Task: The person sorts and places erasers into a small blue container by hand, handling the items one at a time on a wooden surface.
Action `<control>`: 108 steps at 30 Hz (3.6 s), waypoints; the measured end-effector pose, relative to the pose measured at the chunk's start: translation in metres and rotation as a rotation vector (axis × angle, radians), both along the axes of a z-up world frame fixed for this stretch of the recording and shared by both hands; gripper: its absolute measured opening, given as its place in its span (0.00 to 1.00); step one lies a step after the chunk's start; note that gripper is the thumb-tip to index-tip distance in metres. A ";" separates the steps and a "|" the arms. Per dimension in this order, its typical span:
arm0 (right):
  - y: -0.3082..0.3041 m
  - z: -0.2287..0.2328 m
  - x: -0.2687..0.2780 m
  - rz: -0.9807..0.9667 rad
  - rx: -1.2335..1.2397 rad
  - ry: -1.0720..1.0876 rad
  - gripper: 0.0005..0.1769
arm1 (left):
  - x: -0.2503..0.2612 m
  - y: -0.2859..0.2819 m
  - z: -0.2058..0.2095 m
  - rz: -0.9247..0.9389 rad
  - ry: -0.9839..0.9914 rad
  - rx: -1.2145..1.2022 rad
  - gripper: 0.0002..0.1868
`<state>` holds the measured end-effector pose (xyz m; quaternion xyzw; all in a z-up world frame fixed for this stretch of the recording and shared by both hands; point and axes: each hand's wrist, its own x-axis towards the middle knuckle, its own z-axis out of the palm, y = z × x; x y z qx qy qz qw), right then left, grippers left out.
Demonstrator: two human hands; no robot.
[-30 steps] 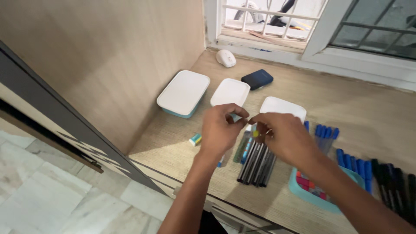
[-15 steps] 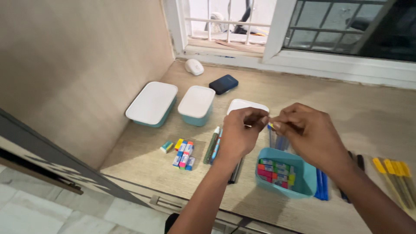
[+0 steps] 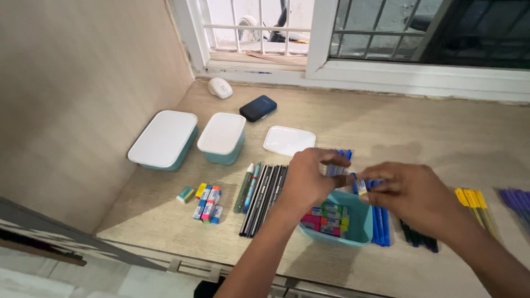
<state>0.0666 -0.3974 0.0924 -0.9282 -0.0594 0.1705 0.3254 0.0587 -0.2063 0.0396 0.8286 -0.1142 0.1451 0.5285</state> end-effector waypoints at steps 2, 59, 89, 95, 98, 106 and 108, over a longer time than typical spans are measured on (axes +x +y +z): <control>-0.007 -0.009 -0.002 0.005 -0.086 0.002 0.23 | -0.001 -0.002 -0.001 0.054 -0.037 0.109 0.17; 0.028 -0.056 -0.020 0.344 -0.738 -0.469 0.55 | 0.013 -0.005 -0.046 -0.073 -0.053 0.029 0.17; 0.051 -0.033 -0.002 0.386 -0.938 -0.350 0.52 | -0.021 0.063 -0.031 0.149 -0.117 -0.259 0.08; 0.043 -0.057 -0.003 0.418 -1.001 -0.367 0.64 | -0.027 0.053 -0.031 0.115 -0.102 -0.221 0.08; 0.046 -0.052 -0.006 0.391 -0.951 -0.330 0.56 | -0.024 0.034 -0.032 0.071 -0.093 -0.135 0.10; 0.019 -0.060 -0.008 0.381 -0.694 -0.479 0.45 | -0.023 0.001 -0.038 0.093 -0.152 0.149 0.12; 0.011 -0.070 -0.002 0.391 -0.621 -0.534 0.48 | -0.023 -0.002 -0.040 0.063 -0.124 0.127 0.15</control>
